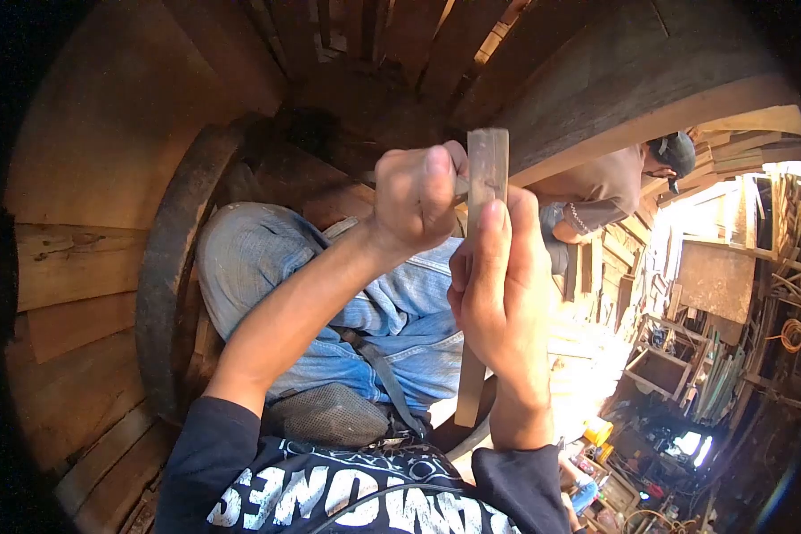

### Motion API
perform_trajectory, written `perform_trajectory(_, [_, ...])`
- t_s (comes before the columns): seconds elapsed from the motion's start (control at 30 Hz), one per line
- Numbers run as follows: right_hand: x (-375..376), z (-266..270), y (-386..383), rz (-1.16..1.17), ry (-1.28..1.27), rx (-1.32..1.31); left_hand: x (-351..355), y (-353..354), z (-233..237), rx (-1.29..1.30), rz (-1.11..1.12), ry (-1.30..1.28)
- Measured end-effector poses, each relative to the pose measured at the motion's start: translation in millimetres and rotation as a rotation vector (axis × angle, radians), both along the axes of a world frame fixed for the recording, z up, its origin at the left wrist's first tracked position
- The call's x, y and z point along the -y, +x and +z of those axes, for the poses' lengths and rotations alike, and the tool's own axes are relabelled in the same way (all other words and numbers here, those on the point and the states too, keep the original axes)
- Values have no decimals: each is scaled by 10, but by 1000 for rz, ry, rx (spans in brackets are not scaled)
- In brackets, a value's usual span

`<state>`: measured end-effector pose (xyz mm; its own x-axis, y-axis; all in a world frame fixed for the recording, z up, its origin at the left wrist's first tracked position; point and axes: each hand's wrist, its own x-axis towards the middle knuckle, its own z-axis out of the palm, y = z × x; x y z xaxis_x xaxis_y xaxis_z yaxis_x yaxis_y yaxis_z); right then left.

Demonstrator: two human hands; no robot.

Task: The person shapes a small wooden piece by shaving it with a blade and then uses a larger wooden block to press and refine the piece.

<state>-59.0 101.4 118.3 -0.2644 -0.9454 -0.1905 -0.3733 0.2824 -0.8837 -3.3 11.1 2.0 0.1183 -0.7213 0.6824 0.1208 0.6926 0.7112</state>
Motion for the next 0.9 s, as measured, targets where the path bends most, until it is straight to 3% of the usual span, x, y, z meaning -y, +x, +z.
perform_trajectory(0.47, [70, 33, 43, 44, -68, -86, -6, 12, 11, -3, -16, -8])
perform_trajectory(0.57, [-13, 31, 10, 15, -10, 35, 7, 4, -28, 30, -15, -19])
perform_trajectory(0.9, [42, 50, -11, 10, 58, 93, 4, -11, -25, -19, -12, -4])
